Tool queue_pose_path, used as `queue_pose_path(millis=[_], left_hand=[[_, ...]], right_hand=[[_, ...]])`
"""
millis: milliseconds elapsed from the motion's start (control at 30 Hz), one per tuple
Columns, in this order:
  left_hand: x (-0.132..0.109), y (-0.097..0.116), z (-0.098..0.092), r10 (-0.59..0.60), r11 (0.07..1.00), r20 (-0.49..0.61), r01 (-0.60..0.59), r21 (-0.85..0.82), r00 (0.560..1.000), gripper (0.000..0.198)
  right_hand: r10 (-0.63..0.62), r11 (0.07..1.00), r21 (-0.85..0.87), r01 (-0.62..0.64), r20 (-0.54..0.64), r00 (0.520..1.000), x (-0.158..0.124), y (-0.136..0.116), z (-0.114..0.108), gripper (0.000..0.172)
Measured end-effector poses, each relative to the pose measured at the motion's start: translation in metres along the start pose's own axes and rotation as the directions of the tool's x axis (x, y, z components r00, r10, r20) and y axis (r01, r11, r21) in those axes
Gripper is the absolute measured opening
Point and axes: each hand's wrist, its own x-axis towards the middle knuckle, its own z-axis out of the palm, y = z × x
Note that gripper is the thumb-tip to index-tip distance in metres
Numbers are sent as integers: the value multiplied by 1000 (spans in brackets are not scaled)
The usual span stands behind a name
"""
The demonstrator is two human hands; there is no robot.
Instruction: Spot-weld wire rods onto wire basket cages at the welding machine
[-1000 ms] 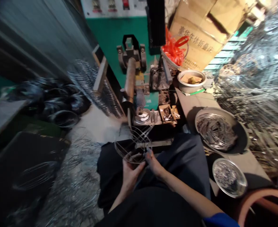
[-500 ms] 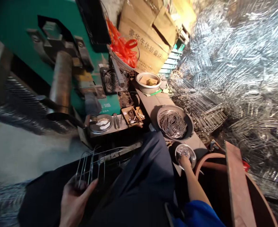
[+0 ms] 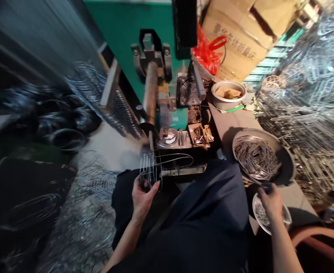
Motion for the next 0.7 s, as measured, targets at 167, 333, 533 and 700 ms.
queue_pose_path(millis=[167, 333, 533, 700], left_hand=[[2, 9, -5, 42, 999, -26, -41, 14, 999, 57], [-2, 16, -9, 103, 992, -60, -98, 73, 993, 44], [4, 20, -16, 105, 993, -77, -101, 59, 992, 39], [15, 19, -16, 90, 996, -72, -88, 31, 993, 39]], right_hand=[[-443, 864, 349, 362, 188, 876, 0, -192, 34, 26], [-853, 522, 507, 686, 301, 427, -37, -316, 89, 21], [-921, 352, 391, 850, 308, 240, -52, -329, 135, 23], [-942, 305, 326, 895, 241, 234, -55, -332, 142, 26]])
